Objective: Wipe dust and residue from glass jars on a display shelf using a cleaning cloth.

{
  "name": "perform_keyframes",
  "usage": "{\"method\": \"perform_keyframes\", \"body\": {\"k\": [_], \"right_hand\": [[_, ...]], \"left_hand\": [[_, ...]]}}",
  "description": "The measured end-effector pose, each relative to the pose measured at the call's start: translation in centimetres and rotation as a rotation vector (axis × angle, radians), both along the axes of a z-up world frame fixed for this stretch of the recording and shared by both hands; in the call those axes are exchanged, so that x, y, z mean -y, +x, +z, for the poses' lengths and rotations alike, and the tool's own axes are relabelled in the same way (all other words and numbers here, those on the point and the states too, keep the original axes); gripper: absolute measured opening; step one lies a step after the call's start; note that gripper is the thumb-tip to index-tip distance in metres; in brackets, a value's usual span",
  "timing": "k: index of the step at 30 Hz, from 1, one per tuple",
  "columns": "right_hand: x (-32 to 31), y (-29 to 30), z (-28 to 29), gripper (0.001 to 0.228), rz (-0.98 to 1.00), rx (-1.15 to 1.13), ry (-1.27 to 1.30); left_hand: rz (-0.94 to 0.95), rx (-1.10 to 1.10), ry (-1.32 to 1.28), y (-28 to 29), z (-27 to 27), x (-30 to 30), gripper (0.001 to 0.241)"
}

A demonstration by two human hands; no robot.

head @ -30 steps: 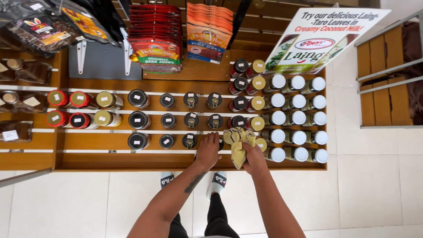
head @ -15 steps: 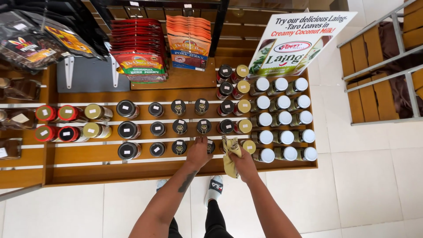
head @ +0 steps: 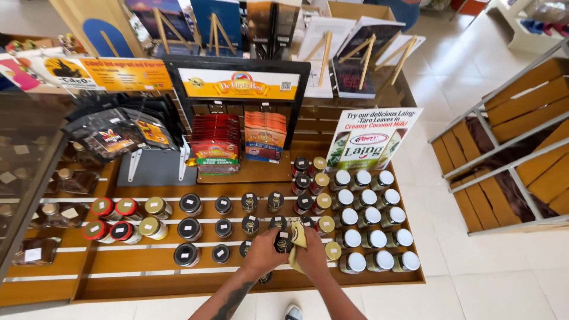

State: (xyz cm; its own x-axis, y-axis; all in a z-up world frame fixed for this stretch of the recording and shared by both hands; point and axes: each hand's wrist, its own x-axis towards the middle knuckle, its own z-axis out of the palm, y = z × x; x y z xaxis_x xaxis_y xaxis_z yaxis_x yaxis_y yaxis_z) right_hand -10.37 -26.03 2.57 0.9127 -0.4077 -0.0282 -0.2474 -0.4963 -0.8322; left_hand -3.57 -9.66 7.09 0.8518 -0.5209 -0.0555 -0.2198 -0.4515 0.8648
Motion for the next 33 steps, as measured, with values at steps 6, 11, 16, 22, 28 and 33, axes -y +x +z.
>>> {"method": "perform_keyframes", "body": {"k": [6, 11, 16, 22, 28, 33], "right_hand": [[3.0, 1.1, -0.8, 0.03, -0.204, -0.208, 0.985], [2.4, 0.3, 2.8, 0.032, -0.244, -0.256, 1.238], [1.7, 0.6, 3.1, 0.035, -0.233, -0.21, 1.306], [0.8, 0.4, 2.1, 0.031, -0.265, -0.186, 1.333], [-0.6, -0.1, 4.0, 0.028, -0.243, -0.201, 1.291], [0.4, 0.0, 1.8, 0.034, -0.158, -0.118, 1.523]], "left_hand": [[0.025, -0.103, -0.092, 0.5, 3.8, -2.7, 0.086], [0.105, -0.215, -0.144, 0.5, 6.0, -3.7, 0.081], [0.152, -0.255, -0.248, 0.5, 6.6, -4.5, 0.073], [0.242, -0.242, -0.261, 0.8, 6.1, -5.3, 0.069], [0.269, -0.219, -0.246, 0.9, 6.5, -6.2, 0.067], [0.216, -0.33, -0.376, 0.9, 6.4, -6.2, 0.063]]}}
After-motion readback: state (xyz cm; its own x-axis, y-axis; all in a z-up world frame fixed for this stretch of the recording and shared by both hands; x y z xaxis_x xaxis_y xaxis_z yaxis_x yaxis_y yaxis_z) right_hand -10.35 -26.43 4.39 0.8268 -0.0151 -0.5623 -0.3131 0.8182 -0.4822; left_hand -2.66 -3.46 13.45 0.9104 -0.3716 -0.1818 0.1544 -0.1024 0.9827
